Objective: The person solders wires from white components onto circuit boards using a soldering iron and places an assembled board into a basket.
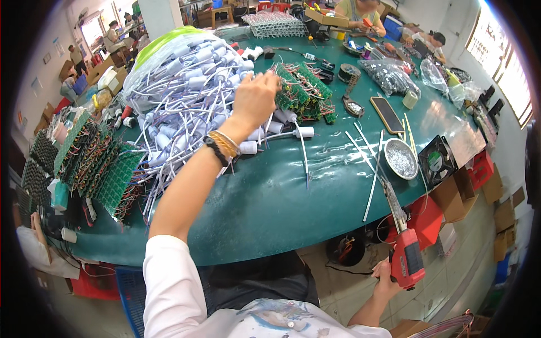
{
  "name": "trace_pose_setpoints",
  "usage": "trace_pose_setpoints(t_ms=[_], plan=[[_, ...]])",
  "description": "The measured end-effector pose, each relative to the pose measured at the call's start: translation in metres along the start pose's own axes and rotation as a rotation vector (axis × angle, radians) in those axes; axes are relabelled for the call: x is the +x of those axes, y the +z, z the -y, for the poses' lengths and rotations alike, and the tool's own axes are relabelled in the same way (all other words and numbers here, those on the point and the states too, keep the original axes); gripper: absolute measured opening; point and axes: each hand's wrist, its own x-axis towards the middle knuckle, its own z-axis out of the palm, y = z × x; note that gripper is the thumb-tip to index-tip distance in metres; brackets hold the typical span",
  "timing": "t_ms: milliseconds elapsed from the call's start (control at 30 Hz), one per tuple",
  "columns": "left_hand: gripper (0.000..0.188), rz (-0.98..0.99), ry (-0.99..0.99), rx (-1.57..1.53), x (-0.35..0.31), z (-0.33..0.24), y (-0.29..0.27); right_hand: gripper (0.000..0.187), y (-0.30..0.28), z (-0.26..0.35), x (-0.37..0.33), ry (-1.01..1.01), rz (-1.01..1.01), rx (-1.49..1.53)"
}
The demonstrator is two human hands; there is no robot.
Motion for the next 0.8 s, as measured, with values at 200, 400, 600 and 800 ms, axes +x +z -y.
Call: trace_pose_setpoints(t_ms=[200,400,600,800], plan=[[0.017,-0.257,-0.216,-0.46,0.015,0.004,-0.101,0.035,0.013,0.002,0.002,-0.024,0.006,0.169],[0.018,0.419,0.082,-0.754,-0.001,-0.008,-0.172,0.046,0.027,-0.001,0.0,-0.054,0.045,0.233],[0.009,0.77,0.537,-0.601,-0.054,-0.099,-0.124,0.04,0.038,-0.002,-0.004,-0.095,0.035,0.22],[0.056,0.738,0.318,-0.618,-0.1,-0.099,-0.086,0.04,0.035,-0.006,-0.006,-0.142,0.058,0.208]])
